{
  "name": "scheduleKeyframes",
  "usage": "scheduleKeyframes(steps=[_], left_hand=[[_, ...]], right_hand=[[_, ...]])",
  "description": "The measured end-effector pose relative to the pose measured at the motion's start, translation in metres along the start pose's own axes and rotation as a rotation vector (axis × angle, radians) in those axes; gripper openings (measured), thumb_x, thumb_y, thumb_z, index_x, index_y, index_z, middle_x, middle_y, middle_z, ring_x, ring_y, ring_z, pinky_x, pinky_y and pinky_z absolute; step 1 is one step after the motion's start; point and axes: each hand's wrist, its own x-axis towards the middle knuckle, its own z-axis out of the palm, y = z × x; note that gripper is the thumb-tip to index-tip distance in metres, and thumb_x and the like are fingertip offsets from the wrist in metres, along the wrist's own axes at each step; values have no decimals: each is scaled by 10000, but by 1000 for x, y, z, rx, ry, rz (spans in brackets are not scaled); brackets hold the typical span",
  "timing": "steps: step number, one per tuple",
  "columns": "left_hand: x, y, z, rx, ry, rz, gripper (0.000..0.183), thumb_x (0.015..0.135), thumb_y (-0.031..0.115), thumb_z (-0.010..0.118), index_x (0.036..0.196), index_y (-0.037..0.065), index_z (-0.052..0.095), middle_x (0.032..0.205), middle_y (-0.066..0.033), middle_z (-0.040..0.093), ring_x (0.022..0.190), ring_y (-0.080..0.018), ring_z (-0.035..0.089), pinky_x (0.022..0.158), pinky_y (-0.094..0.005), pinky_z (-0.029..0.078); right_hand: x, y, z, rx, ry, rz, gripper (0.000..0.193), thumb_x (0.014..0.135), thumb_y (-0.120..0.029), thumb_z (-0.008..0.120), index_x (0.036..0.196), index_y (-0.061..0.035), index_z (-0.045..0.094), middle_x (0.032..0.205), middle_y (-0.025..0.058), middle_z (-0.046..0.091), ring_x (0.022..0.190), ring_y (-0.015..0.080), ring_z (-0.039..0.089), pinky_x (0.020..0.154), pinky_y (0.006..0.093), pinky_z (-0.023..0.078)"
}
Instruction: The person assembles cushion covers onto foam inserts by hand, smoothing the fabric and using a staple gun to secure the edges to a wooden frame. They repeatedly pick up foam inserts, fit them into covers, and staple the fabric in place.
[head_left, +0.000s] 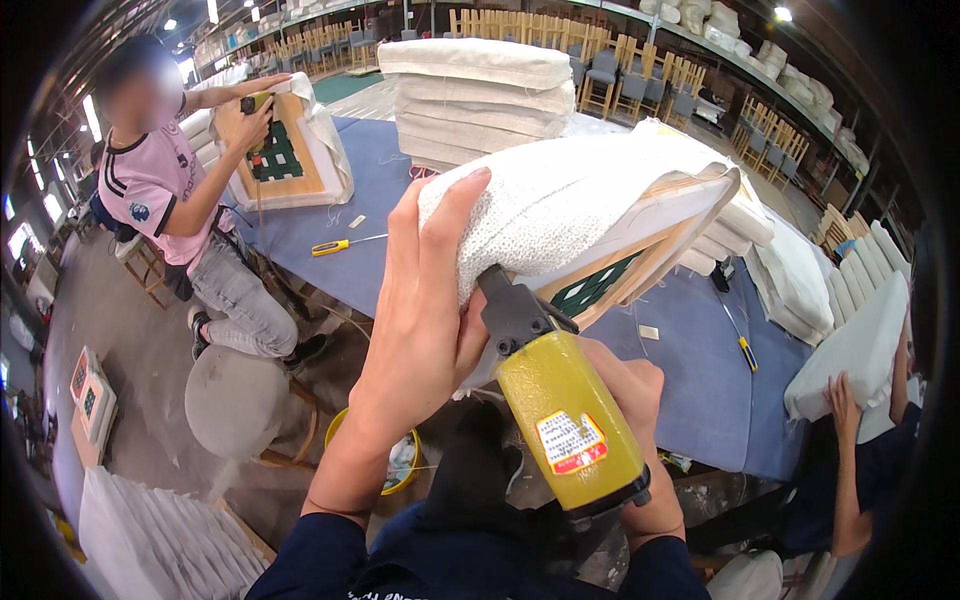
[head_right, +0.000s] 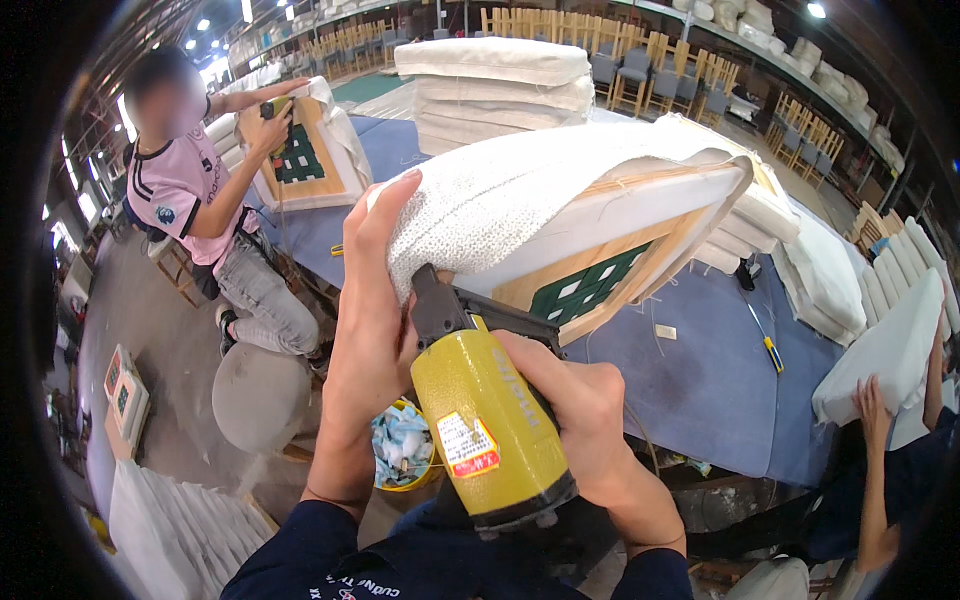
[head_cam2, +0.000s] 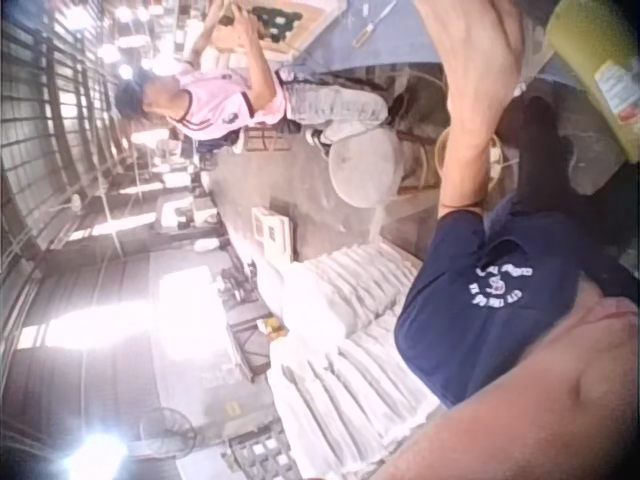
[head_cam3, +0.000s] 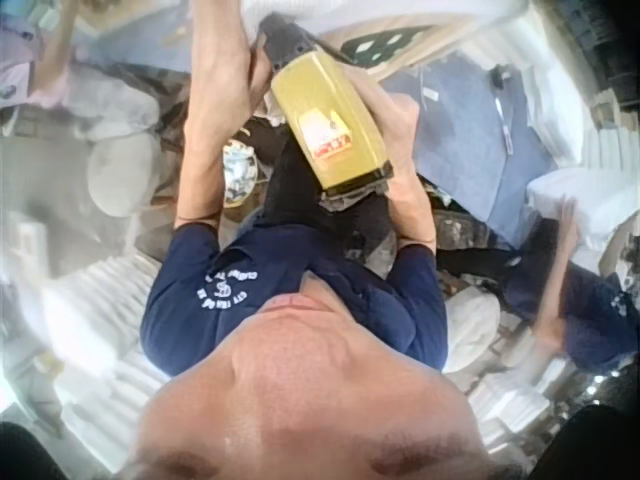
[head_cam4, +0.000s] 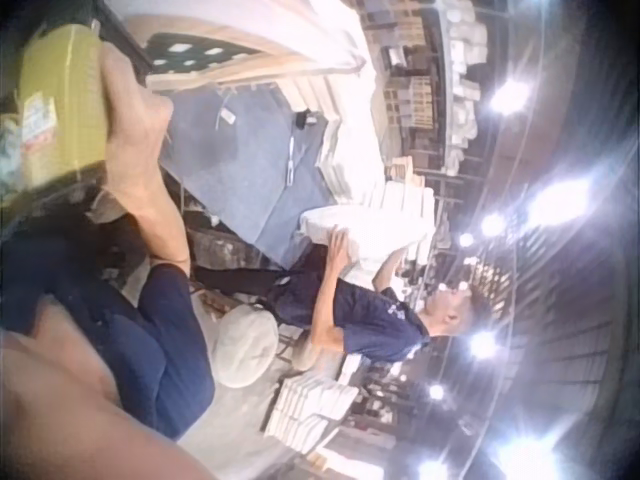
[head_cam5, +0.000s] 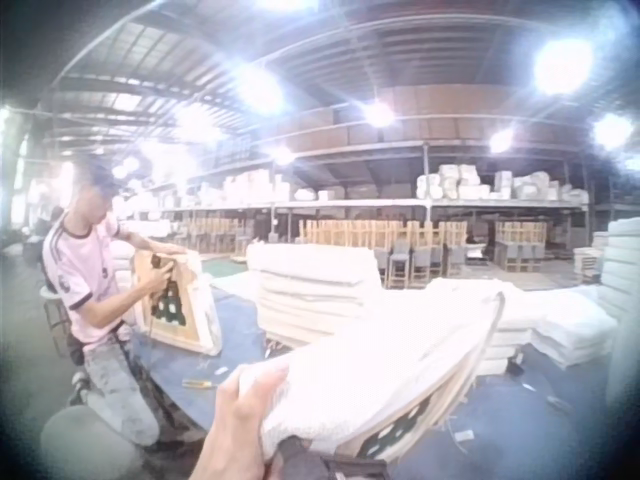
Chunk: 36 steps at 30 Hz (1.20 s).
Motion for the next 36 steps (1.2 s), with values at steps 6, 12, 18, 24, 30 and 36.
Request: scheduleKeyframes(steps=[6,12,18,24,30,36], left_hand=[[3,6,4,-49,-18,-8,947,753,-204,564,1645,61,389,1568,-309,403,1449,-531,423,1247,-512,341],[11,-6,15,-50,-42,29,782,905,-37,658,1637,20,393,1599,-234,437,1535,-414,377,1286,-478,265],[19,-29,46,-248,324,-24,429,1141,273,553,1463,-7,589,1492,-124,593,1371,-236,540,1195,-378,375],[52,-109,78,-74,345,395,569,1157,485,485,1459,16,599,1500,-177,611,1391,-281,574,1223,-441,392],[-78,-237,-10,-216,-123,151,660,1044,325,702,1505,31,332,1625,-309,421,1481,-439,478,1219,-535,391],[-174,-294,30,318,-220,5,874,872,73,873,1502,31,268,1593,-302,390,1438,-430,484,1184,-518,392]], right_hand=[[3,0,-14,21,-60,129,383,818,-66,842,1180,-11,734,908,185,770,806,288,806,717,310,584],[-18,12,-26,46,128,158,461,786,-101,854,1212,-24,696,887,150,726,743,246,733,721,322,557],[-132,97,-91,-423,234,586,498,740,-153,894,1194,-54,714,943,185,779,834,418,767,776,412,592],[-267,280,-176,-1066,276,1087,614,854,-348,849,1395,-124,665,1139,205,773,1093,436,722,900,558,568],[-258,275,-95,98,746,945,540,1161,-463,463,1470,-69,663,1471,171,675,1353,313,616,1173,415,423],[-151,285,34,-578,151,588,762,1072,-620,547,1589,-60,542,1734,209,397,1633,490,235,1252,765,92]])
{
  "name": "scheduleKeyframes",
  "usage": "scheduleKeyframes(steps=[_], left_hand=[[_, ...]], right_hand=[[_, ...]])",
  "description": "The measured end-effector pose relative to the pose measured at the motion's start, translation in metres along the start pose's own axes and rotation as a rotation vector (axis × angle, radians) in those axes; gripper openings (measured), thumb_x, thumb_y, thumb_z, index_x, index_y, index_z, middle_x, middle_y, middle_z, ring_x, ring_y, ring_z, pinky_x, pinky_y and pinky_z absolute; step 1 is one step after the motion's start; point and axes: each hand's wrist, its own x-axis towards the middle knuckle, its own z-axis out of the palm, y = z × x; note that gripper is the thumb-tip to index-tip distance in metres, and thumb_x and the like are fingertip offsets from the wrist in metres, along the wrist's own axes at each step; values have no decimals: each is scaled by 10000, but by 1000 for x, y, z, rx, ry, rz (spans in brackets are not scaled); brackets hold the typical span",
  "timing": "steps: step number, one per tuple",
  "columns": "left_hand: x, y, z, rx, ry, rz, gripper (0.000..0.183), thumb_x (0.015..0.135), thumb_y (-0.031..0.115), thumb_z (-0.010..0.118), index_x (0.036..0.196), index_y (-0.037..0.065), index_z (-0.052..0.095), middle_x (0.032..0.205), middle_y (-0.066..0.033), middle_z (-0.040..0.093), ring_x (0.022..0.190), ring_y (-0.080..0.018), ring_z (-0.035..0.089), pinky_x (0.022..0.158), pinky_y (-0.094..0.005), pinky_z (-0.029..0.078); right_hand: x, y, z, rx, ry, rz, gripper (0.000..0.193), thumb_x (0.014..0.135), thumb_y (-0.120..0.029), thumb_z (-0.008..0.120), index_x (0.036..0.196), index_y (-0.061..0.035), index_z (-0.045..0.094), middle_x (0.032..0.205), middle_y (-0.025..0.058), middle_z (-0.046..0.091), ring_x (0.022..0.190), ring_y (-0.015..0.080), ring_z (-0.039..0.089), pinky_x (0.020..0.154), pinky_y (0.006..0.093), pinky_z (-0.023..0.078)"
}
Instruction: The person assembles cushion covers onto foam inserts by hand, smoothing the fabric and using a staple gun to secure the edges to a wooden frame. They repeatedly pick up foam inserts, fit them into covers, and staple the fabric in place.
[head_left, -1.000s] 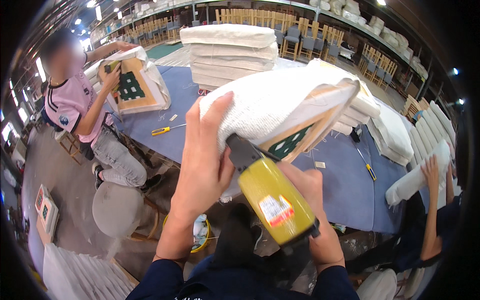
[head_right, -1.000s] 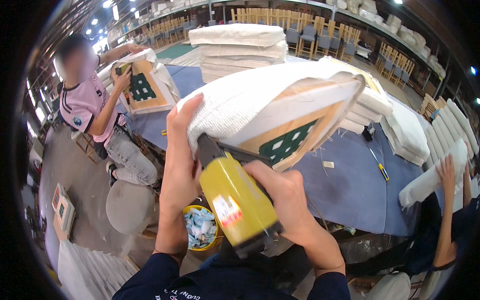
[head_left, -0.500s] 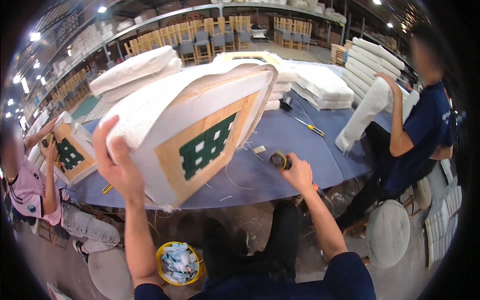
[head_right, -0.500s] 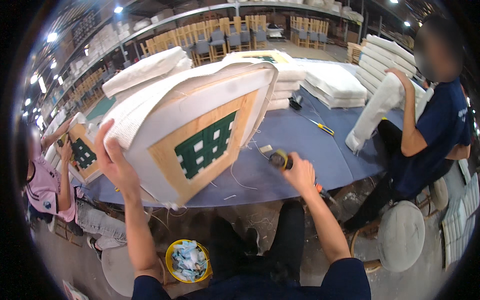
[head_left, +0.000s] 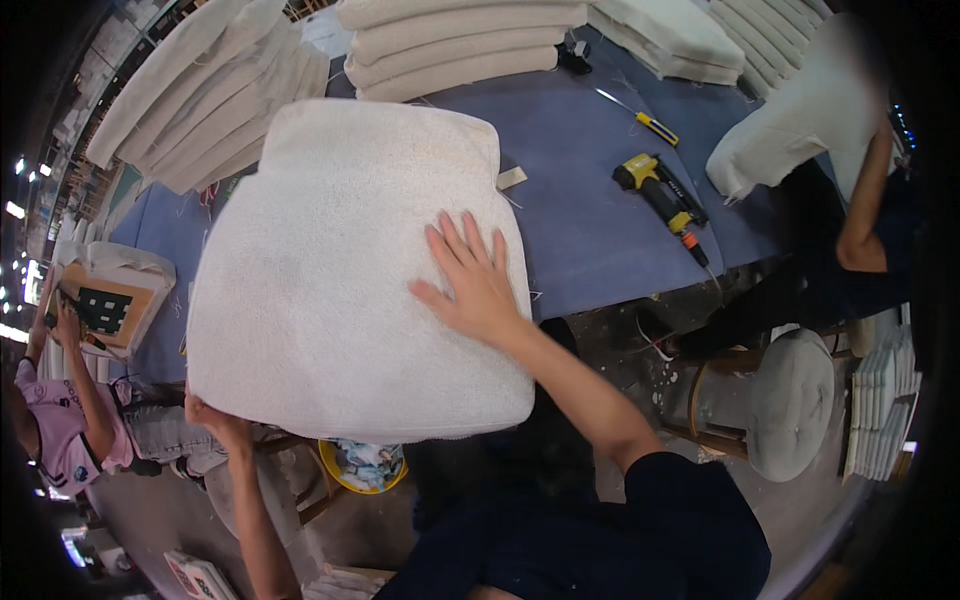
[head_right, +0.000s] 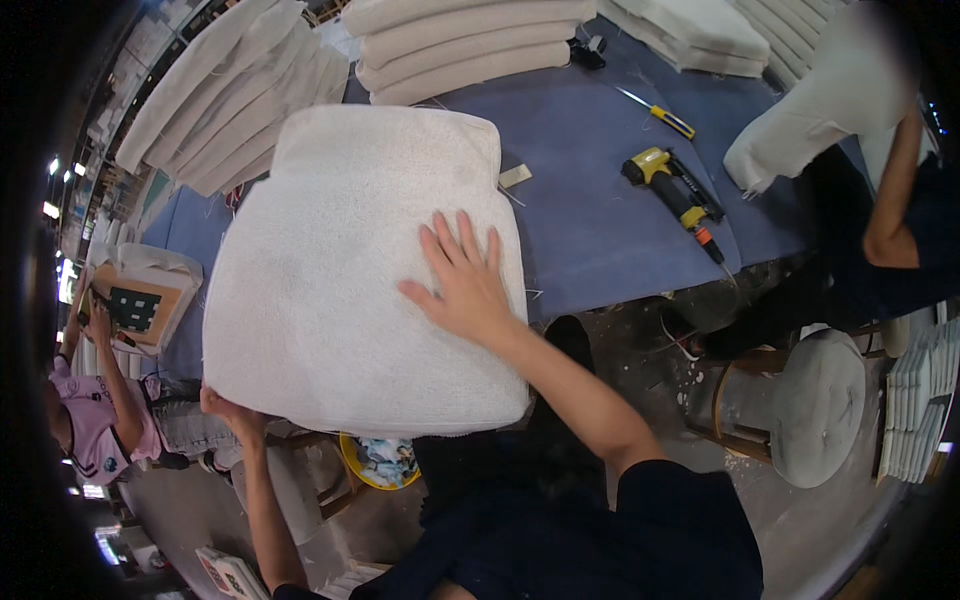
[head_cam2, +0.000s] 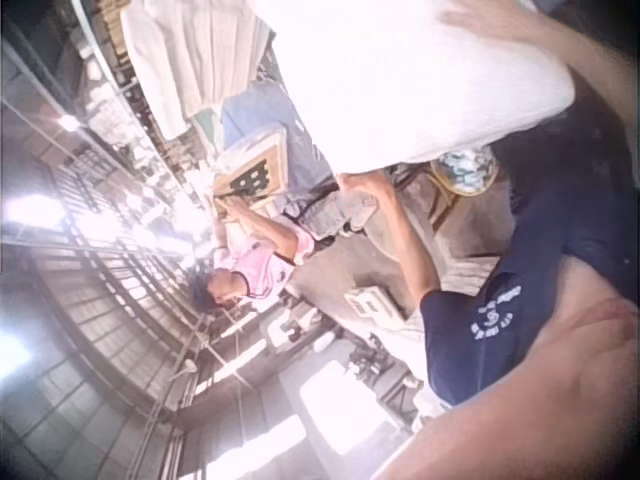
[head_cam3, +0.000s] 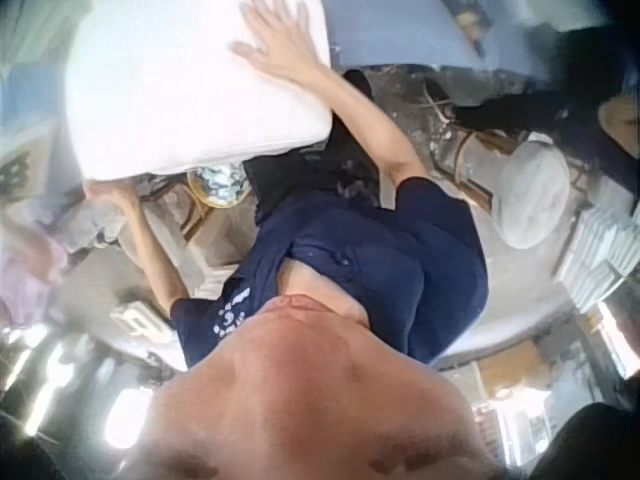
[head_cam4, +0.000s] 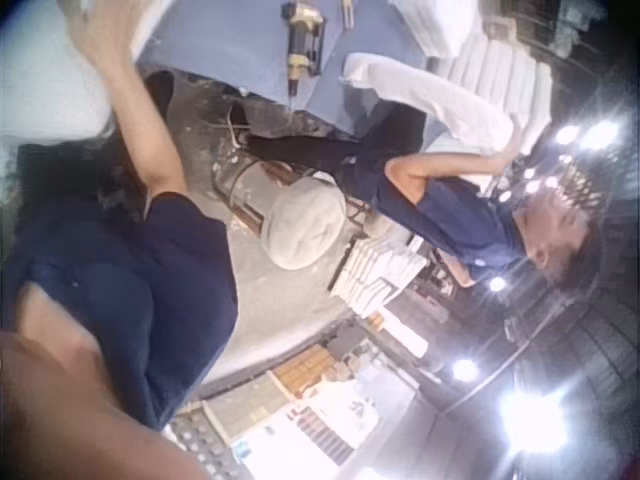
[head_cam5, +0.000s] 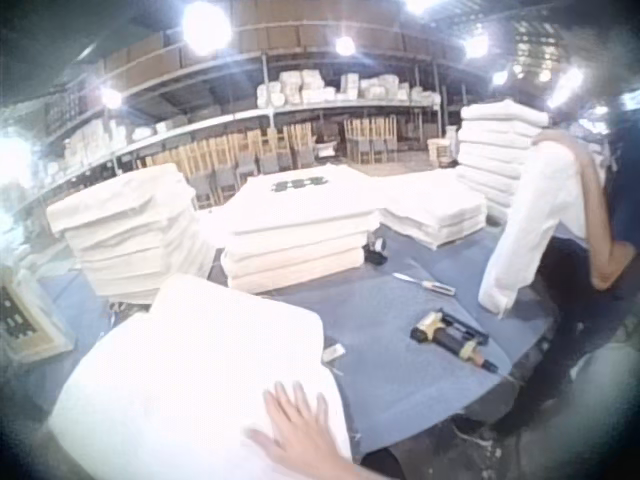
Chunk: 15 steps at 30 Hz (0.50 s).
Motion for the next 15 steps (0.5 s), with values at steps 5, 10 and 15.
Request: scheduleKeyframes(steps=[5,10,15], left_hand=[[-32,34,100,9,-433,-404,1177,825,48,888,1711,37,112,1730,-296,253,1601,-461,323,1299,-485,303],[-7,102,81,151,-628,-167,1155,866,325,857,1745,41,163,1799,-325,22,1665,-522,-4,1301,-705,51],[83,208,87,-126,-1181,247,1005,935,468,765,1740,103,287,1794,-307,152,1661,-539,66,1279,-743,-11]], right_hand=[[118,67,28,-55,-211,-202,676,1076,-583,548,1561,-114,585,1716,166,439,1632,433,280,1286,693,176],[126,84,11,-51,-157,-249,473,1074,-437,631,1411,-116,712,1612,141,575,1577,354,410,1292,571,299],[46,71,-39,467,273,423,129,1043,-119,668,1058,-27,758,1020,78,730,918,227,677,810,357,539]])
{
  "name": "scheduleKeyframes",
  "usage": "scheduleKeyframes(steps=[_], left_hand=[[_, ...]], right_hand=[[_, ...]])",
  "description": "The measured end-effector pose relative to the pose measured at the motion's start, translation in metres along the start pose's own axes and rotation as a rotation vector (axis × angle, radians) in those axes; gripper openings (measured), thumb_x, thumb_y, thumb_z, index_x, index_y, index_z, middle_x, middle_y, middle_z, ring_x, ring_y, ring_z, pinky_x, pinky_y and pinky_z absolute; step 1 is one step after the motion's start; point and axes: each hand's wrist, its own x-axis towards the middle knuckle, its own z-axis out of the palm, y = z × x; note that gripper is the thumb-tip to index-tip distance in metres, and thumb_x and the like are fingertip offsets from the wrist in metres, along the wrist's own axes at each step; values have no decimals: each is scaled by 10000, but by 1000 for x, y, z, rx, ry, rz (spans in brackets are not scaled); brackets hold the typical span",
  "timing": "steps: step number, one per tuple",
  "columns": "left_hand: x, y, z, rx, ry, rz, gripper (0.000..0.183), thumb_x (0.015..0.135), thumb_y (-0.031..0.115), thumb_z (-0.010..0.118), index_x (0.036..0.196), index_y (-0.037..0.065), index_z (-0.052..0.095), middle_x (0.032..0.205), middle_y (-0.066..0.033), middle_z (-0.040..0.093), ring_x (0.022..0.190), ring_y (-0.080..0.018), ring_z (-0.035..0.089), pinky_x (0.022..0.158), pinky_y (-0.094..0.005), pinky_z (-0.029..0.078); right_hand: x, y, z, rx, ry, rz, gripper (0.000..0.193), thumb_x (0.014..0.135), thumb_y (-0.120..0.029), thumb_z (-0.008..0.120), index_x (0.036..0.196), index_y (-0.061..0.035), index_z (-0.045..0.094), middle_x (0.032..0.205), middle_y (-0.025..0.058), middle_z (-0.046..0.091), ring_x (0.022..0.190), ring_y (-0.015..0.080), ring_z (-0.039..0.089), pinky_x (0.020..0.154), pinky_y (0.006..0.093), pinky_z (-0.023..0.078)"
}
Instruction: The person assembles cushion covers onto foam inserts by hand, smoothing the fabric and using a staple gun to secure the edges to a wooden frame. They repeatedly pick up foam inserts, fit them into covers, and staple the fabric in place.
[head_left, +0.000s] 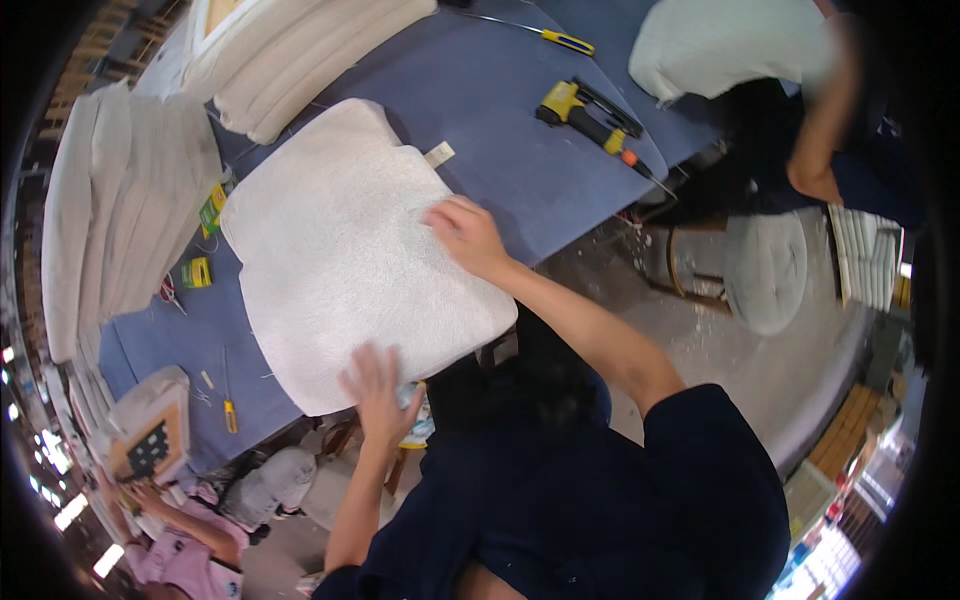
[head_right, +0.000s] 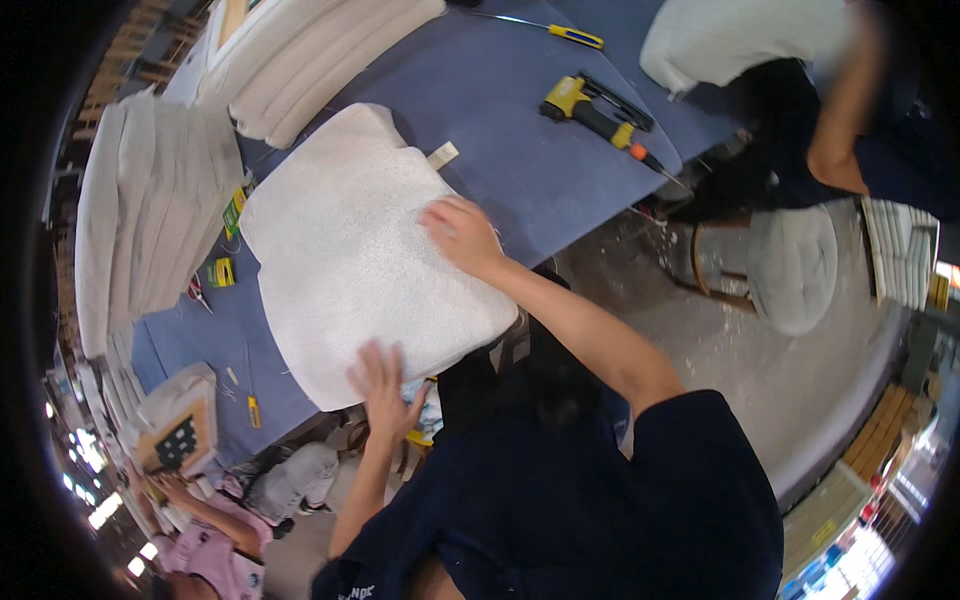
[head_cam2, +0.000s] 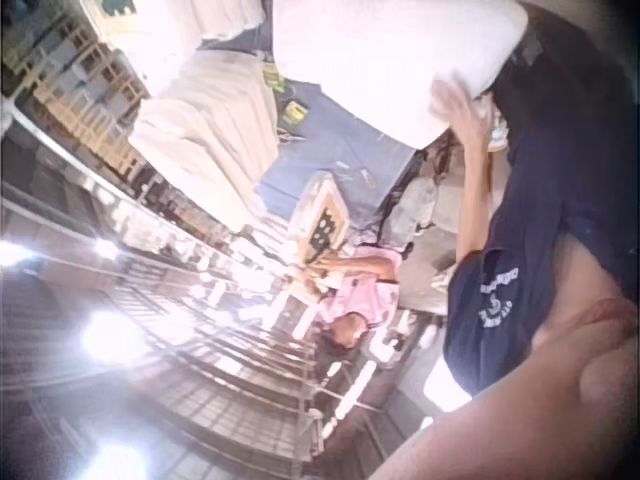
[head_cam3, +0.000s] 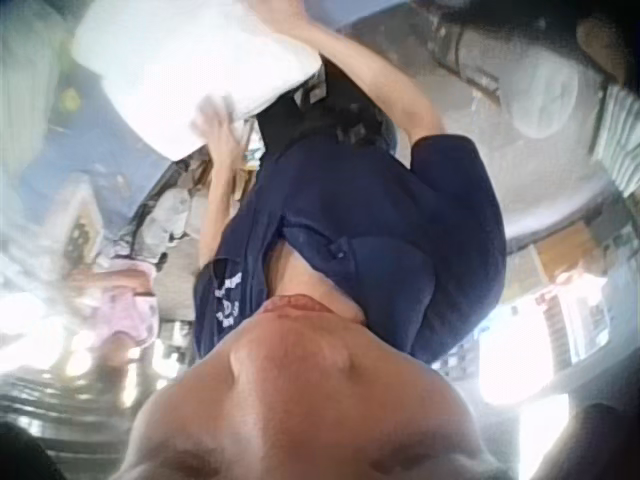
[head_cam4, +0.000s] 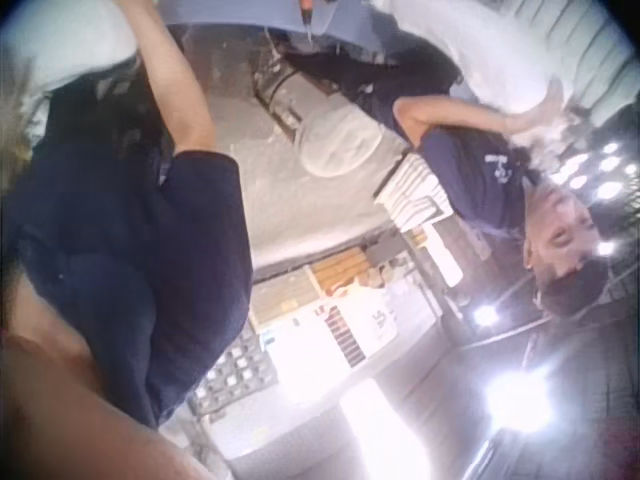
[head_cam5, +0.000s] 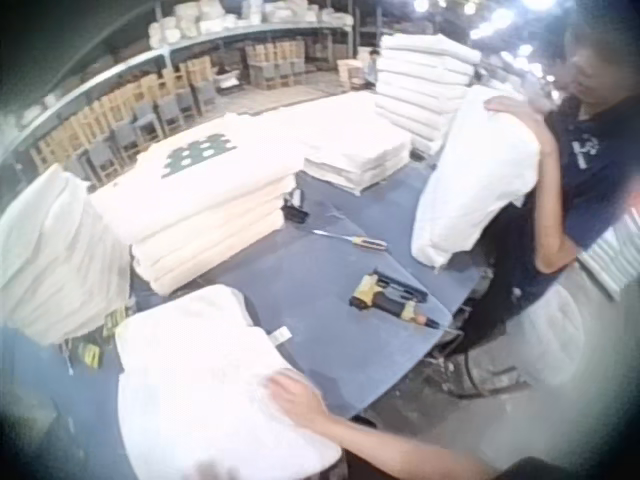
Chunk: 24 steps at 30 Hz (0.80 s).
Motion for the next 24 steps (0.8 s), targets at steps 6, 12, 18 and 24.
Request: scheduleKeyframes(steps=[6,12,18,24], left_hand=[[168,104,-42,-92,-79,708,940,847,487,834,1654,180,462,1775,-208,271,1649,-497,164,1266,-777,71],[170,122,3,28,83,835,355,899,361,781,1205,197,703,1466,-67,580,1591,-406,329,1243,-815,119],[156,129,6,-79,154,852,51,938,205,737,988,191,735,1255,30,680,1496,-313,464,1226,-831,148],[124,105,-181,-314,446,756,318,889,267,819,1185,155,779,1382,-40,673,1487,-364,490,1286,-709,197]], right_hand=[[-161,40,-52,70,508,1071,405,1121,-418,562,961,-61,665,899,29,681,749,161,612,721,368,514],[-189,54,6,878,426,1252,520,1105,-598,512,1332,-160,679,1208,69,724,1144,234,695,976,488,578],[-182,27,19,1431,474,1040,536,1129,-572,473,1504,-210,601,1301,118,705,1254,274,667,1056,499,559],[-80,-158,-31,1354,212,815,661,1103,-542,562,1530,-38,562,1452,141,654,1330,265,642,1098,453,531]])
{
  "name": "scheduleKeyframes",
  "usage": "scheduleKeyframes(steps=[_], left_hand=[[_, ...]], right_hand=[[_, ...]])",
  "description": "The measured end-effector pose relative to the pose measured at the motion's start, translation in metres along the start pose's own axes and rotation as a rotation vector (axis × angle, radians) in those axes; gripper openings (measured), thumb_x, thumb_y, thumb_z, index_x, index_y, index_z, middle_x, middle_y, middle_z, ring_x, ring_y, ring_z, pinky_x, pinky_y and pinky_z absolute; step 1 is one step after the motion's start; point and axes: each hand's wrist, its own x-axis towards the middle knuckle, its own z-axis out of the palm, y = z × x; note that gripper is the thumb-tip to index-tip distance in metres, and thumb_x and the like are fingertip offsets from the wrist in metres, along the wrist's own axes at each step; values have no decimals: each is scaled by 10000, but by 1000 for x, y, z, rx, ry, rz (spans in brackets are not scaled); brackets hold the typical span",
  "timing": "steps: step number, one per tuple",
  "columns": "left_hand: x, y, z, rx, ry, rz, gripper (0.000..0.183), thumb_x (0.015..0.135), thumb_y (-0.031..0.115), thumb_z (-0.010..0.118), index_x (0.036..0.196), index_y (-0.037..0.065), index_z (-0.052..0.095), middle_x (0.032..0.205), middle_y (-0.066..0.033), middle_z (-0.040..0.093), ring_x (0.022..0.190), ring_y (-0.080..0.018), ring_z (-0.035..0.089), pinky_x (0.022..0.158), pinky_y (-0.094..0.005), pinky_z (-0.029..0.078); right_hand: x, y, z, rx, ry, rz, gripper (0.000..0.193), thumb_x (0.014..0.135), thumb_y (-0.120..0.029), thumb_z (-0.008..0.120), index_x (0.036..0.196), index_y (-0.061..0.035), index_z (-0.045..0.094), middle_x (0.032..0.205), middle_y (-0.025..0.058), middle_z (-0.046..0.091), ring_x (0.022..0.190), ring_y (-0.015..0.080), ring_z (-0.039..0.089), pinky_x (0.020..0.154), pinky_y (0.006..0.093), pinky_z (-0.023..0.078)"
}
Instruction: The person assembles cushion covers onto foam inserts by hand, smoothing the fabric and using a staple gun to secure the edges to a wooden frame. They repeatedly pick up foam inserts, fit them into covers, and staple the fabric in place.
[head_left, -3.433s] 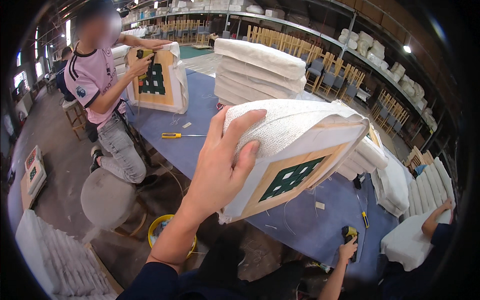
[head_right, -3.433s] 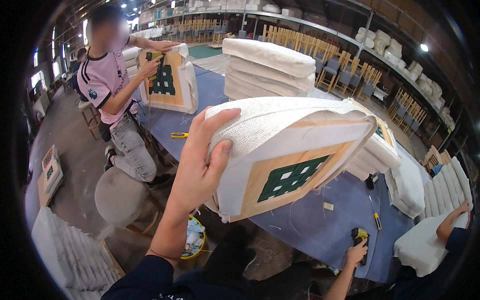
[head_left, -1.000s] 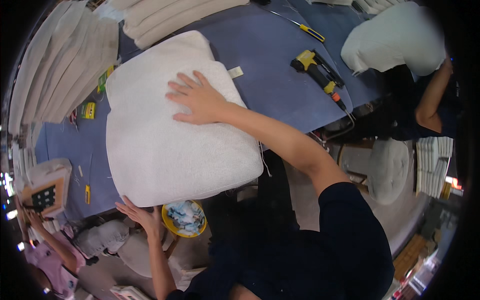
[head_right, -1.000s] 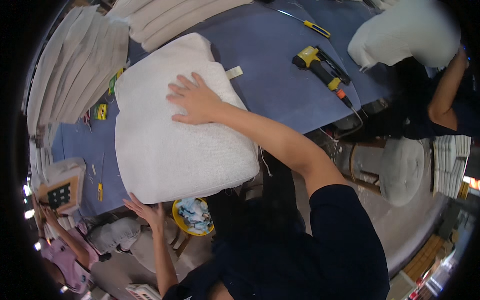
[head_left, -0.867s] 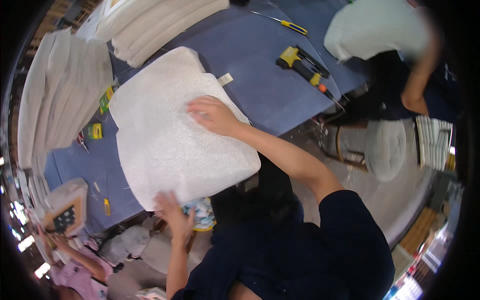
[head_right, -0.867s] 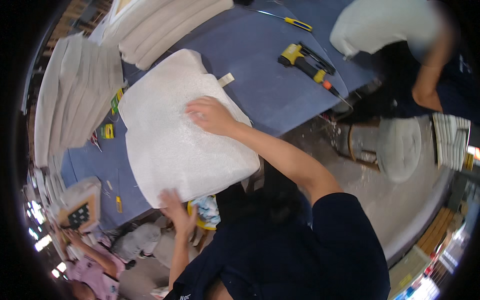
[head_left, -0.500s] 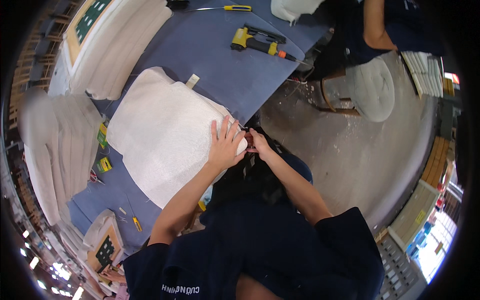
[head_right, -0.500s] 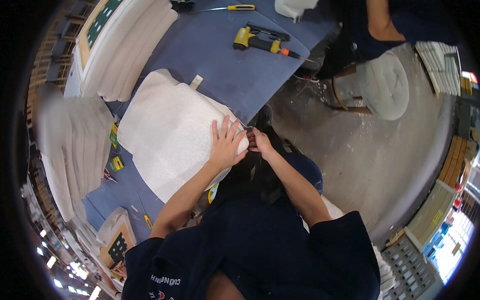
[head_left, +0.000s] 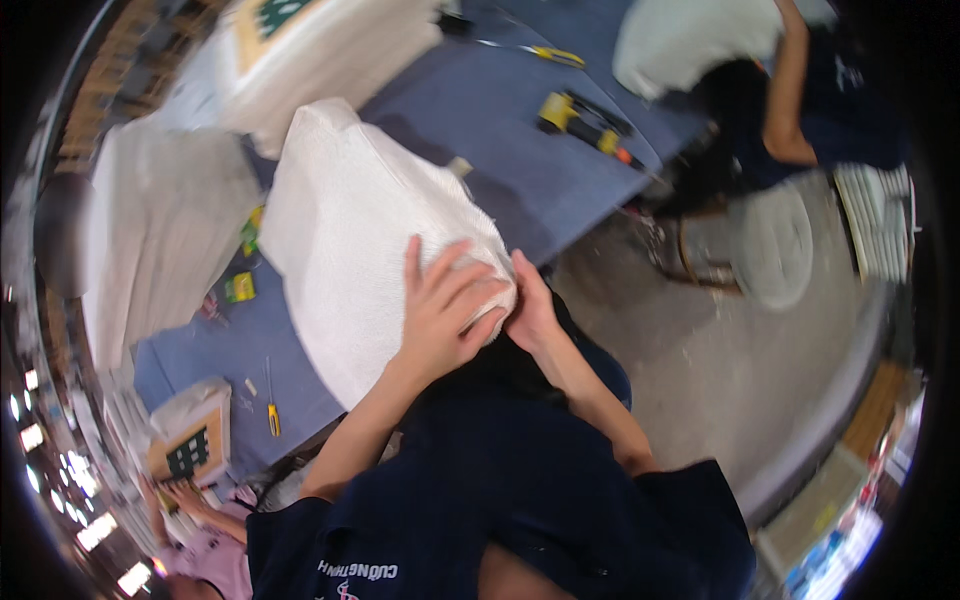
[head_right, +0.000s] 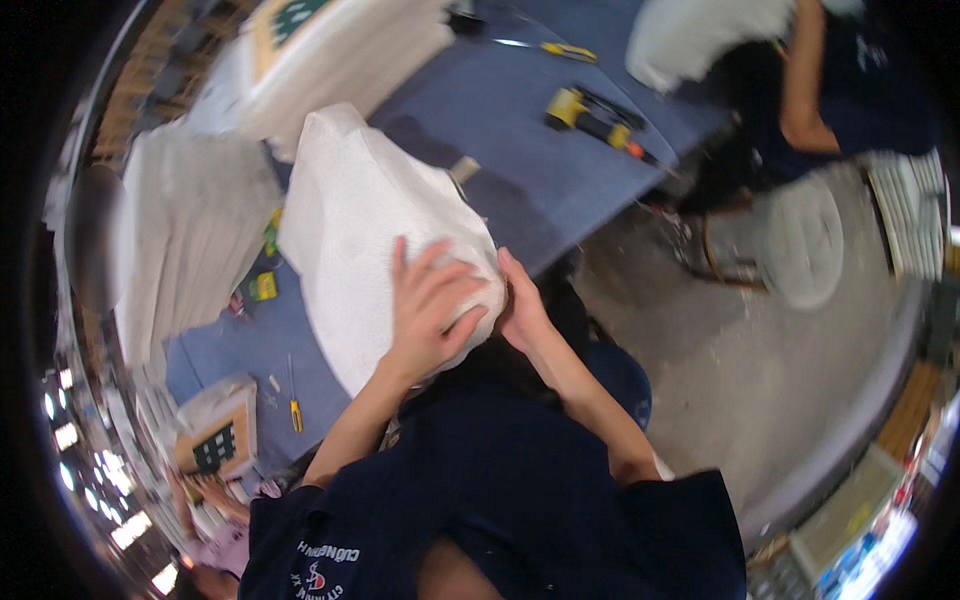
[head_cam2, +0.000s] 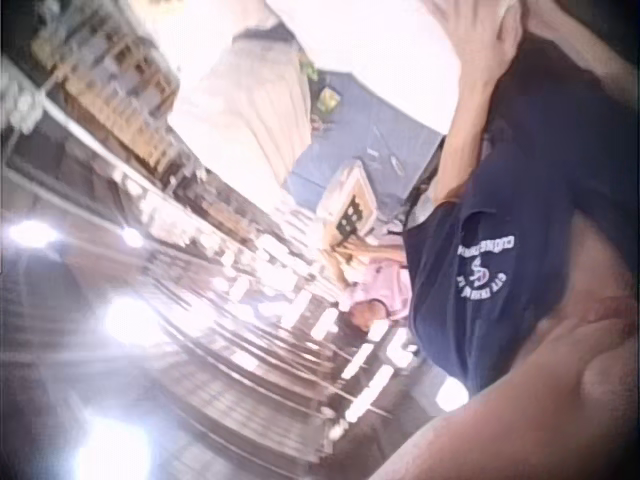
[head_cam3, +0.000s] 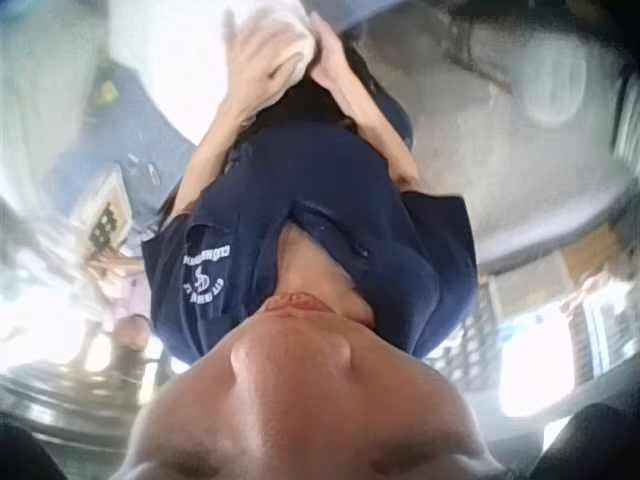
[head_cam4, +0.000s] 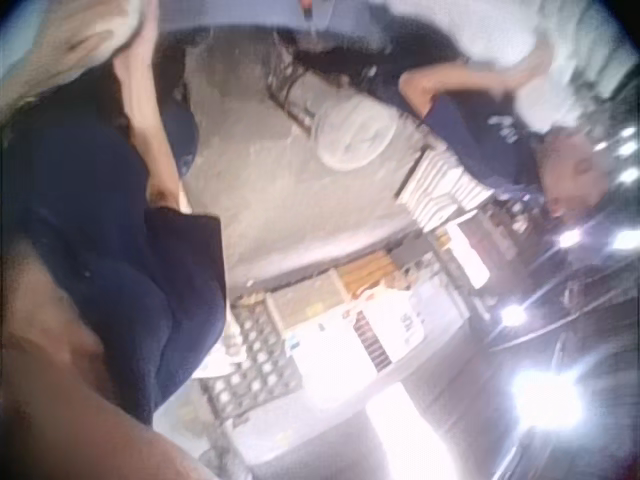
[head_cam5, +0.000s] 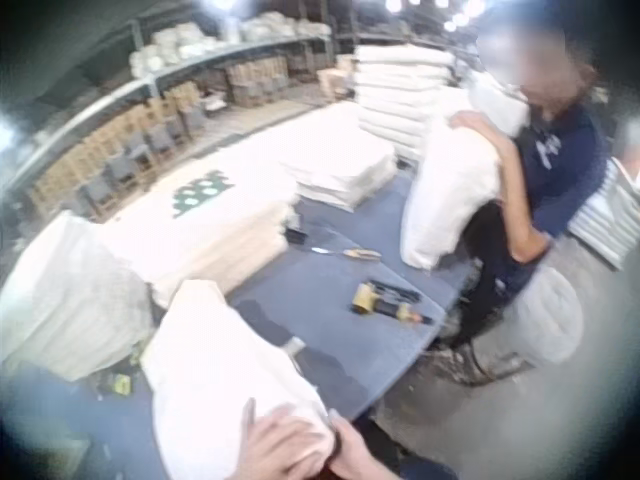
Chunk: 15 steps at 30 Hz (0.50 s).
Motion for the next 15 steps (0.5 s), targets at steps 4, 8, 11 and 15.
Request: scheduleKeyframes(steps=[4,8,11,15], left_hand=[[5,18,-150,-67,480,-291,480,920,351,816,1317,97,721,1577,-212,545,1539,-463,437,1294,-626,247],[-62,2,-210,-244,625,-331,473,966,394,786,1299,70,701,1636,-277,478,1590,-507,359,1289,-596,272],[-112,-15,-216,-342,760,-235,426,991,424,764,1214,65,713,1644,-259,479,1611,-494,322,1301,-583,245],[-149,-3,-249,-559,884,-266,305,995,320,751,1182,82,719,1670,-220,459,1645,-436,256,1321,-558,182]], right_hand=[[5,-31,136,-591,-534,-69,520,1046,-315,733,1427,30,653,1360,81,712,1246,160,653,1074,345,511],[18,8,208,-710,-834,19,429,1025,-197,777,1374,38,693,1339,65,719,1191,144,657,1028,337,526],[8,45,237,-744,-913,20,408,1025,-157,778,1374,38,696,1342,70,716,1185,147,656,1032,344,524],[17,79,270,-791,-943,142,382,1057,-159,731,1372,54,696,1364,107,715,1207,162,662,1072,358,506]])
